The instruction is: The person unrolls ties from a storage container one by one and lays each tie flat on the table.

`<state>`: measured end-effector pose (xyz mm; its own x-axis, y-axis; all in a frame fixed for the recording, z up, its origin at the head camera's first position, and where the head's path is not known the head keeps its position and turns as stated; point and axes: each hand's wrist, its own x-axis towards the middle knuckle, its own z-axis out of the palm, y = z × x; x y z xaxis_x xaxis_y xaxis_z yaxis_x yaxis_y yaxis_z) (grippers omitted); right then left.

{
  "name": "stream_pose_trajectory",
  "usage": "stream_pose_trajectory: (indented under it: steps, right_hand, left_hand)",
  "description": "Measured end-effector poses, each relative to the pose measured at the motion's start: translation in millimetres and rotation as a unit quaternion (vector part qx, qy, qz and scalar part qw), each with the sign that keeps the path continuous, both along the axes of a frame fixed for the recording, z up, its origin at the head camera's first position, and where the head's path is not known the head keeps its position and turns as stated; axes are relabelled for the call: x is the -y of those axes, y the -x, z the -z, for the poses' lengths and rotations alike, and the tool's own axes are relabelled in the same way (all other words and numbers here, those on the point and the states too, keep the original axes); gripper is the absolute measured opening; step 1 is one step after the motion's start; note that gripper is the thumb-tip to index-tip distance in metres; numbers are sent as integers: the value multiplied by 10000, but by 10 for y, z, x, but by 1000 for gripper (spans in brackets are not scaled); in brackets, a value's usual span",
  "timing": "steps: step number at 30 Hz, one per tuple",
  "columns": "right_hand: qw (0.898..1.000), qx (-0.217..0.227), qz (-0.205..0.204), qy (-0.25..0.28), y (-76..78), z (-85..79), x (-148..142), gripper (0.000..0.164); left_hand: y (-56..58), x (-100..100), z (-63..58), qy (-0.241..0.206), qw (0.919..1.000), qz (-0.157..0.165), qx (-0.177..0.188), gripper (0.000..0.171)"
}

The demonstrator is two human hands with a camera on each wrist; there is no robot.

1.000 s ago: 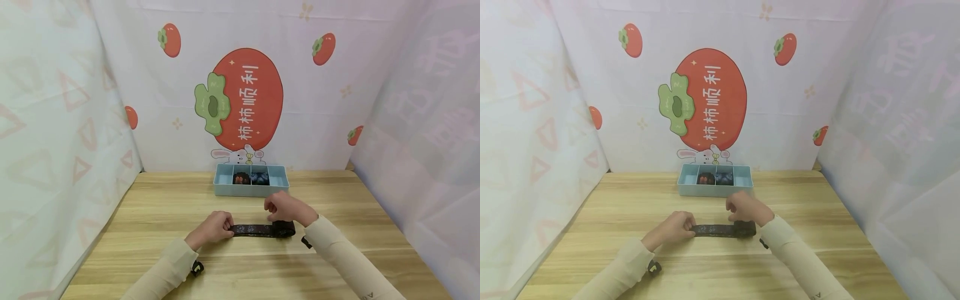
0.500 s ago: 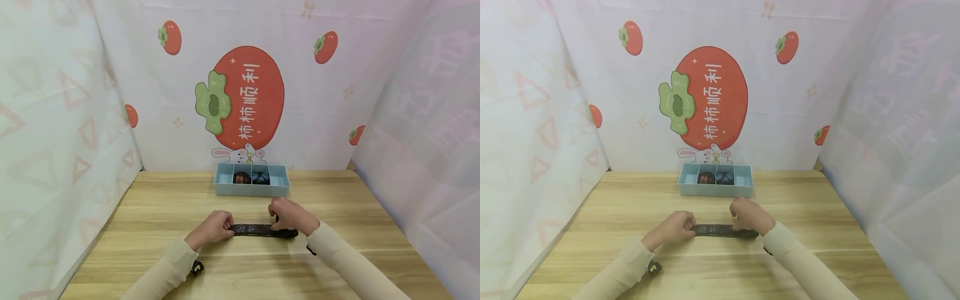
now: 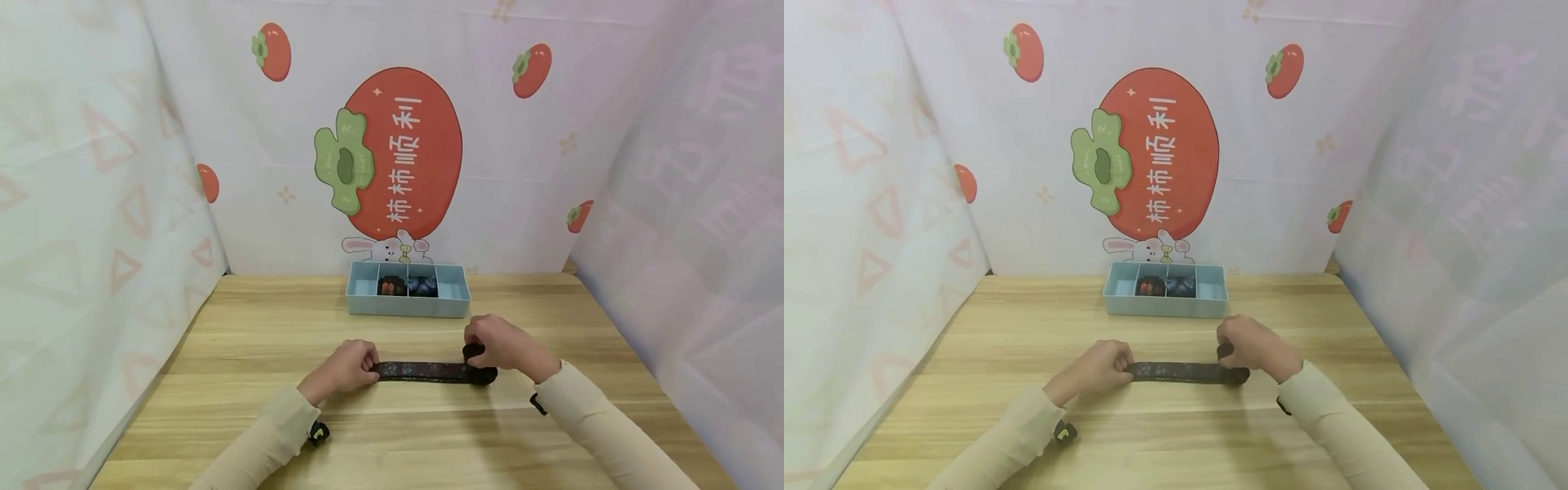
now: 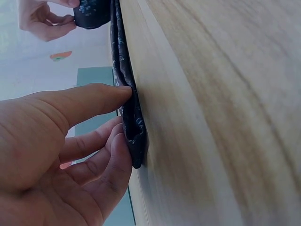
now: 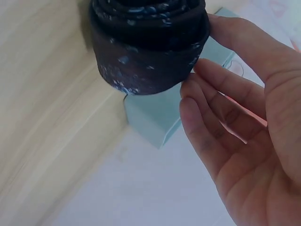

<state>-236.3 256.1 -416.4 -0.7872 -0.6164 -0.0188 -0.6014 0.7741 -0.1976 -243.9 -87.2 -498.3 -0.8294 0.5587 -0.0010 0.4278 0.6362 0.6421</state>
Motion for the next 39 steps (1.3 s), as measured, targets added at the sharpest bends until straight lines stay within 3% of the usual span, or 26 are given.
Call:
stream_pose_trajectory:
  steps: [8, 14, 24, 32, 39]
  right_hand:
    - [9996, 115, 154, 185, -41, -55, -229, 14]
    - [9988, 255, 338, 262, -92, -43, -356, 18]
    - [9963, 481, 533, 471, -127, 133, -442, 20]
    - [9953, 605, 426, 620, -1, 106, -221, 16]
    - [9952, 824, 116, 520, 138, 85, 146, 16]
  left_hand:
    - [11, 33, -13, -30, 10000, -29, 86, 15]
    - [34, 83, -12, 12, 9999, -73, 103, 15]
    - [42, 364, 3, 227, 9994, -266, 60, 13]
    - [45, 610, -22, 270, 9993, -273, -6, 13]
    - [19, 648, -67, 266, 9992, -284, 93, 14]
